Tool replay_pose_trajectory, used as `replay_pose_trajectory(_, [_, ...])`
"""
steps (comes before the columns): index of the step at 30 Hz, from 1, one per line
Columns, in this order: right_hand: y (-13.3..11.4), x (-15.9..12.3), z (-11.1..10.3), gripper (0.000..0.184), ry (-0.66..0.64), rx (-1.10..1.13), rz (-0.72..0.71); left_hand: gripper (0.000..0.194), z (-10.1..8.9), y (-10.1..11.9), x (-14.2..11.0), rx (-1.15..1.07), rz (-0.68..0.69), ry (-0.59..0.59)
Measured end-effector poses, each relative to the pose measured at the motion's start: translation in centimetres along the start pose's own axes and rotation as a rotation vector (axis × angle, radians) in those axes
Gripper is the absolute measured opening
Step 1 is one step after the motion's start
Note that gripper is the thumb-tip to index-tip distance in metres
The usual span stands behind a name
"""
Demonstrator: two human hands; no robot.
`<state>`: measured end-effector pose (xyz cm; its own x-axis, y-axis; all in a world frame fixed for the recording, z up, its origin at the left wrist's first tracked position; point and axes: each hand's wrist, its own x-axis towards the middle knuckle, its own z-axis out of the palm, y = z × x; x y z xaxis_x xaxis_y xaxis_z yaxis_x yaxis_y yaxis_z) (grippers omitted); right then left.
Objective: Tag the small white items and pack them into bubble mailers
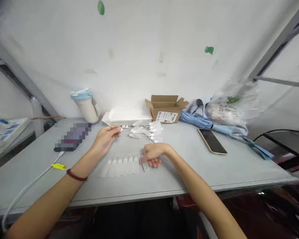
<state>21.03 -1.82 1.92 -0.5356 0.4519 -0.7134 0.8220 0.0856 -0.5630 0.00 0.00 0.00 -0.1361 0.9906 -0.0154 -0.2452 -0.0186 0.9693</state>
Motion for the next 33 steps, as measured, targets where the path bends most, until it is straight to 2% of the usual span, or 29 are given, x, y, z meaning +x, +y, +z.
replay_pose_trajectory(3, [0.3, 0.1, -0.3, 0.035, 0.046, -0.013, 0.020, 0.026, -0.2, -0.1, -0.1, 0.015, 0.001, -0.003])
replay_pose_trajectory(6, [0.7, 0.1, -0.7, 0.034, 0.145, 0.009, -0.027, 0.025, -0.2, 0.0, -0.4, 0.041, -0.016, -0.031])
replay_pose_trajectory(8, [0.9, 0.2, -0.9, 0.033, 0.276, 0.093, -0.135, 0.025, 0.0, 0.1, -0.7, 0.064, -0.043, -0.062])
replay_pose_trajectory(12, [1.0, 0.5, -0.9, 0.028, 0.660, 0.332, -0.450, 0.026, 0.7, 0.6, -1.5, 0.115, -0.114, -0.141])
replay_pose_trajectory(15, [0.6, 1.2, -0.4, 0.026, 0.782, 0.420, -0.545, 0.030, 1.1, 0.7, -2.0, 0.111, -0.148, -0.182])
replay_pose_trajectory(20, [0.0, 2.3, 0.9, 0.023, 0.814, 0.460, -0.634, 0.036, 1.1, 0.5, -2.1, 0.070, -0.144, -0.228])
replay_pose_trajectory(26, [-0.3, 2.4, 1.4, 0.024, 0.706, 0.561, -0.679, 0.033, 0.9, 0.2, -1.6, -0.029, -0.120, -0.289])
replay_pose_trajectory(33, [-0.5, 2.7, 1.7, 0.023, 0.650, 0.659, -0.658, 0.030, 0.9, 0.1, -1.9, -0.005, -0.108, -0.354])
